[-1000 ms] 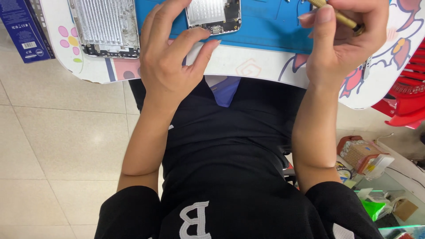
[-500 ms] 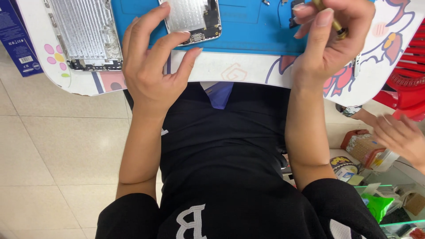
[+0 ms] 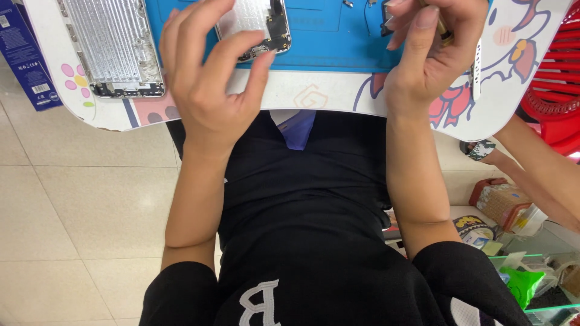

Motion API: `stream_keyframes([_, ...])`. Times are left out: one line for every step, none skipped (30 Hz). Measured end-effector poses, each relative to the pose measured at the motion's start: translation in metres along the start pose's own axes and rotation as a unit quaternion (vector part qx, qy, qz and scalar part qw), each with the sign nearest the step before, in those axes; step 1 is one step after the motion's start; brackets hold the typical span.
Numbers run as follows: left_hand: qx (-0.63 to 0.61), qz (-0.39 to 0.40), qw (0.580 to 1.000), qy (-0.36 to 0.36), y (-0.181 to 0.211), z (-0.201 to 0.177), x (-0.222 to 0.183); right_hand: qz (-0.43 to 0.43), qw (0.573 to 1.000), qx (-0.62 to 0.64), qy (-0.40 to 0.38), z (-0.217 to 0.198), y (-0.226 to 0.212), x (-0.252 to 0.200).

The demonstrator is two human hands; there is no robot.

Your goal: Repairing a mobile phone by handling internal components and using a screwdriver.

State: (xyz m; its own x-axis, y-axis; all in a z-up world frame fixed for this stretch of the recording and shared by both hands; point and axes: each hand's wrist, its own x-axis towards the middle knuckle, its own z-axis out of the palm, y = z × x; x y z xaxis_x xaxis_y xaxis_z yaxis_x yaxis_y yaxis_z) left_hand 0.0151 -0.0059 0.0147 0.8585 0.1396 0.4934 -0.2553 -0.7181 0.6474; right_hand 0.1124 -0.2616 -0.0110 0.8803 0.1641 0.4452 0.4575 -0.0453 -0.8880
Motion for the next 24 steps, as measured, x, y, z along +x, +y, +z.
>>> stream_keyframes([0.0,0.0,1.0,0.001,0.008,0.006,0.008,-0.001,1.0,0.0,-0.001,0.001,0.0,0.0])
stream_keyframes([0.02,0.018,1.0,-0.003,0.017,0.012,0.016,-0.011,1.0,-0.005,-0.011,0.001,0.0,0.001])
stream_keyframes([0.04,0.036,0.999,-0.008,0.025,0.018,0.024,-0.022,0.999,-0.011,-0.021,0.001,0.0,0.002])
stream_keyframes([0.042,0.037,0.998,-0.006,0.028,0.026,0.028,-0.024,0.999,-0.01,-0.021,0.0,-0.001,0.002])
stream_keyframes([0.052,0.033,0.998,-0.021,0.032,0.034,0.032,-0.016,1.0,-0.005,-0.018,-0.001,-0.001,0.002])
stream_keyframes([0.062,0.029,0.997,-0.037,0.035,0.042,0.036,-0.008,1.0,0.0,-0.015,-0.001,-0.001,0.001])
stream_keyframes([0.064,0.029,0.997,-0.035,0.031,0.05,0.035,-0.009,1.0,0.002,-0.016,0.0,-0.001,0.002])
stream_keyframes([0.088,0.033,0.995,-0.026,0.029,0.06,0.034,-0.013,1.0,0.004,-0.016,-0.001,-0.001,0.003])
stream_keyframes([0.111,0.038,0.993,-0.017,0.025,0.069,0.033,-0.016,1.0,0.006,-0.017,-0.001,0.0,0.003])
stream_keyframes([0.112,0.038,0.993,-0.016,0.024,0.072,0.034,-0.017,1.0,0.007,-0.017,-0.001,0.0,0.003])
stream_keyframes([0.103,0.026,0.994,-0.02,0.022,0.075,0.034,-0.015,1.0,0.002,-0.022,-0.001,0.0,0.003])
stream_keyframes([0.093,0.014,0.995,-0.025,0.021,0.078,0.034,-0.012,1.0,-0.003,-0.027,-0.002,0.0,0.002])
stream_keyframes([0.094,0.013,0.995,-0.025,0.02,0.079,0.033,-0.011,1.0,-0.002,-0.028,-0.001,-0.001,0.001])
stream_keyframes([0.096,0.015,0.995,-0.023,0.019,0.081,0.033,-0.012,0.999,0.003,-0.03,0.0,-0.001,0.002])
stream_keyframes([0.099,0.017,0.995,-0.02,0.018,0.083,0.033,-0.012,0.999,0.008,-0.032,0.0,-0.002,0.003])
stream_keyframes([0.099,0.015,0.995,-0.019,0.018,0.084,0.033,-0.012,0.999,0.008,-0.034,0.0,-0.002,0.003])
stream_keyframes([0.099,0.015,0.995,-0.018,0.017,0.086,0.032,-0.011,0.999,-0.001,-0.036,-0.001,-0.002,0.002])
stream_keyframes([0.101,0.015,0.995,-0.016,0.016,0.086,0.031,-0.012,0.999,-0.008,-0.038,0.0,-0.001,0.002])
stream_keyframes([0.102,0.013,0.995,-0.015,0.016,0.086,0.031,-0.012,0.999,-0.007,-0.04,0.0,0.0,0.001])
stream_keyframes([0.106,0.015,0.994,-0.016,0.015,0.087,0.031,-0.012,0.999,-0.006,-0.036,-0.001,0.002,0.0])
stream_keyframes([0.109,0.017,0.994,-0.018,0.015,0.088,0.03,-0.011,0.999,-0.005,-0.032,-0.002,0.003,-0.002])
stream_keyframes([0.11,0.016,0.994,-0.017,0.016,0.086,0.031,-0.012,0.999,-0.004,-0.033,-0.003,0.003,-0.002])
stream_keyframes([0.113,0.02,0.993,-0.016,0.018,0.085,0.033,-0.007,1.0,-0.009,-0.029,-0.003,0.003,-0.003])
stream_keyframes([0.115,0.024,0.993,-0.015,0.019,0.084,0.034,-0.002,1.0,-0.014,-0.024,-0.003,0.003,-0.004])
